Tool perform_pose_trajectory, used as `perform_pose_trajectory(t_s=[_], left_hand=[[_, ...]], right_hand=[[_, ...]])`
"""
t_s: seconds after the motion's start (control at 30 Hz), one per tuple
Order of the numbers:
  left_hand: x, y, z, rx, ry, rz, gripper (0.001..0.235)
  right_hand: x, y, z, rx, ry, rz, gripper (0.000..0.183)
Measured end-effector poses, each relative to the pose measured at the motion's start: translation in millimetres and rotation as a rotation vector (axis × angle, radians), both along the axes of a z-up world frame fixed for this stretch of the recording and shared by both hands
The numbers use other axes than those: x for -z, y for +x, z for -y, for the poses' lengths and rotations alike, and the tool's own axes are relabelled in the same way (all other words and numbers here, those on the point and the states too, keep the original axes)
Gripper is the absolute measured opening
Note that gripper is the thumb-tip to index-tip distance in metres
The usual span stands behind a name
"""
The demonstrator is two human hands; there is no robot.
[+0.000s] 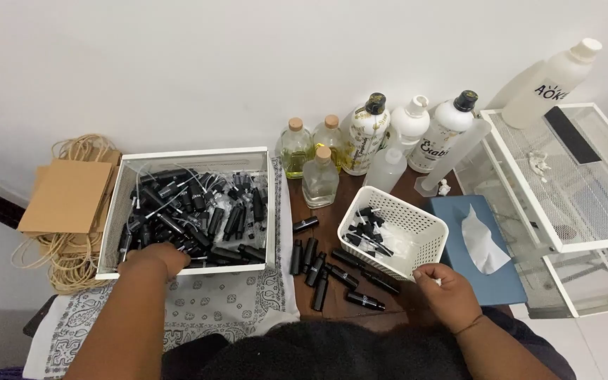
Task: Cleaning individual black perfume sprayers by wiping them with a white cloth and placing them into a basket.
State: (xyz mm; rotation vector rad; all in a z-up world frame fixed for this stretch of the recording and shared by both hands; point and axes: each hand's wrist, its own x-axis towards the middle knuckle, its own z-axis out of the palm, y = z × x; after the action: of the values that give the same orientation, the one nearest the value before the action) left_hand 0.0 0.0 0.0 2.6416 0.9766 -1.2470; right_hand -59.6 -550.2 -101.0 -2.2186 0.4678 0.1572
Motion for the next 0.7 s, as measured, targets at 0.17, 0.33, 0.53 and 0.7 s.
perform_pose_trajectory(t_s=[0.17,0.33,0.53,0.7], left_hand=[[9,-4,-9,-0.003,-0.047,0.076,0.068],[13,-14,-12,-0.039,-0.077,0.232,0.072],[31,-25,-28,-0.031,-0.087,0.576,0.060],[42,-29,-37,-0.275,-0.281,0.873,0.062]], right_hand=[[2,1,1,-0.010,0.025,0.015,0.017],[9,3,4,-0.043,0.021,0.043,0.018],[4,0,1,-0.007,0.075,0.032,0.018],[7,0,3,-0.005,0.041,0.000,0.017]])
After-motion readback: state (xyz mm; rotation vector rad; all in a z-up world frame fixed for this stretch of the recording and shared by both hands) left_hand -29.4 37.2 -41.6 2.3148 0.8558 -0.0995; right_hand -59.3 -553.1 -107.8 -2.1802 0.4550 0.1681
